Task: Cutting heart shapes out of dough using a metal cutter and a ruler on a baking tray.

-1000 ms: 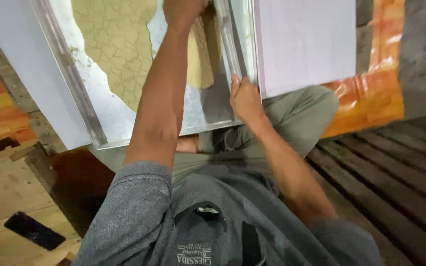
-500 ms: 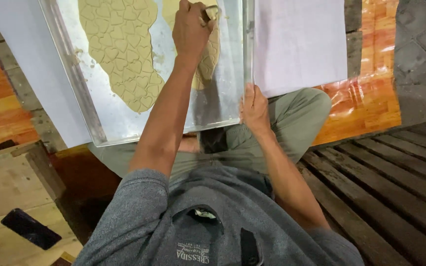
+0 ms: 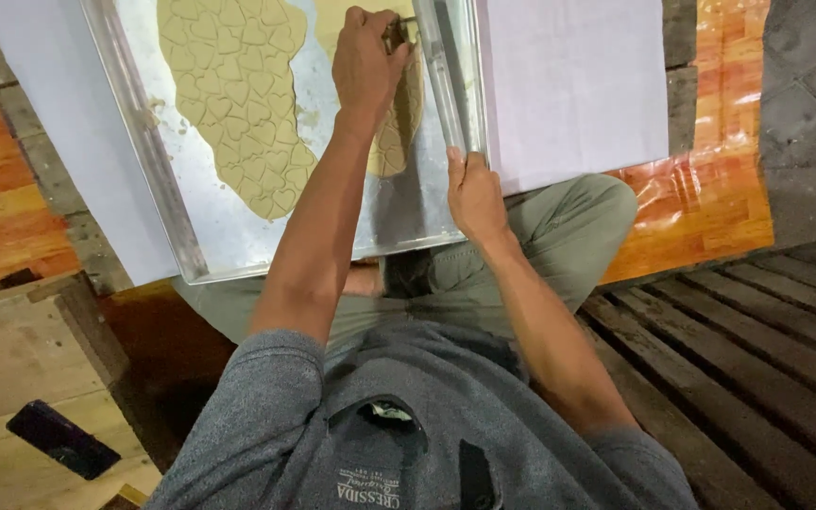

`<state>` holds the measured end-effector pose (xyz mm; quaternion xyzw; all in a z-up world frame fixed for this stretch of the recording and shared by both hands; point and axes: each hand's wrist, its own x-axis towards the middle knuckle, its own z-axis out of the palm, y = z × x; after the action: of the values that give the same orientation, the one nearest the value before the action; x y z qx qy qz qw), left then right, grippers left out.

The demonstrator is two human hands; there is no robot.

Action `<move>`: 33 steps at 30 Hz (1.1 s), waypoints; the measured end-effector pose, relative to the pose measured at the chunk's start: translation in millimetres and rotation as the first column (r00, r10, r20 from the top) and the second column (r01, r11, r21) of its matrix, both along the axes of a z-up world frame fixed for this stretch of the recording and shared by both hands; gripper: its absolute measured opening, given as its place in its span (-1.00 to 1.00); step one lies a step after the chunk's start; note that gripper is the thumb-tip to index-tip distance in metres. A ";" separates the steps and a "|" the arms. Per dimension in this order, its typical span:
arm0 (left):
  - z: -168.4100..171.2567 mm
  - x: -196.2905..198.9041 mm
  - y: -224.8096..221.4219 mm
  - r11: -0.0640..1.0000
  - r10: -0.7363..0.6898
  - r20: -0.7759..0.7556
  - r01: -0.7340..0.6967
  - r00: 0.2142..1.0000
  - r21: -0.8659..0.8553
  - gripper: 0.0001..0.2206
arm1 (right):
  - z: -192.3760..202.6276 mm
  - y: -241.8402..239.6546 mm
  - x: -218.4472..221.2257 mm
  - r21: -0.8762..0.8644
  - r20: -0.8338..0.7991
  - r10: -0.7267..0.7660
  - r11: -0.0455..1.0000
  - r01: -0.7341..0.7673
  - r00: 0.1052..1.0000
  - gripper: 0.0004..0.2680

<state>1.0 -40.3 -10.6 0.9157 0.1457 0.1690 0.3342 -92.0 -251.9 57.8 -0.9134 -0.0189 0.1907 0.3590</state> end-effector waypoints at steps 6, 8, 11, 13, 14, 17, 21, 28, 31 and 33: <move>0.8 -3.7 -2.4 0.999 0.026 0.012 -0.025 1.000 -0.032 -0.68 | -14.9 4.8 -7.7 -0.064 0.085 0.038 0.997 -0.032 0.996 -0.67; -3.8 -0.9 -2.1 1.000 0.027 -0.026 -0.027 0.999 0.010 -0.71 | -22.4 5.1 -7.1 -0.089 0.061 0.044 0.995 -0.039 0.997 -0.65; 4.1 15.6 1.9 0.999 0.019 -0.055 -0.017 0.998 0.034 -0.67 | -11.4 2.6 8.7 -0.071 0.010 0.039 0.997 -0.038 0.999 -0.60; 1.8 11.1 -4.5 1.000 -0.011 -0.077 0.011 0.997 0.005 -0.61 | 3.9 -5.7 -1.1 -0.039 -0.049 0.014 0.999 -0.016 0.999 -0.58; 2.8 11.3 -6.0 0.999 0.015 -0.071 -0.012 0.997 0.035 -0.67 | 15.6 -8.0 -3.8 0.087 -0.119 -0.089 0.991 0.100 0.989 -0.60; 11.0 11.0 -7.7 0.998 0.017 -0.055 -0.013 0.998 0.069 -0.73 | 31.7 -11.9 -8.3 0.231 -0.244 -0.212 0.935 0.269 0.946 -0.64; 16.7 18.6 0.2 0.999 -0.037 0.049 0.038 0.998 -0.029 -0.58 | 43.9 -13.1 -6.1 0.371 -0.312 -0.213 0.870 0.325 0.926 -0.66; 49.0 6.7 36.0 0.980 -0.023 0.162 0.054 0.987 -0.193 -0.81 | 35.6 -15.0 -1.9 0.389 -0.344 -0.232 0.847 0.363 0.910 -0.66; 61.0 1.8 34.0 0.957 -0.189 0.178 0.221 0.966 -0.185 -0.68 | 35.0 -15.3 -2.7 0.383 -0.338 -0.204 0.862 0.332 0.919 -0.67; 55.3 4.1 34.8 0.979 -0.175 0.137 0.187 0.975 -0.085 -0.74 | 36.3 -15.5 -2.8 0.382 -0.322 -0.193 0.869 0.314 0.927 -0.65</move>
<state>5.2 -5.5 44.7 0.8950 0.0479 0.1891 0.4011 -94.8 -267.4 94.1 -0.7718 0.1108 0.2572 0.5710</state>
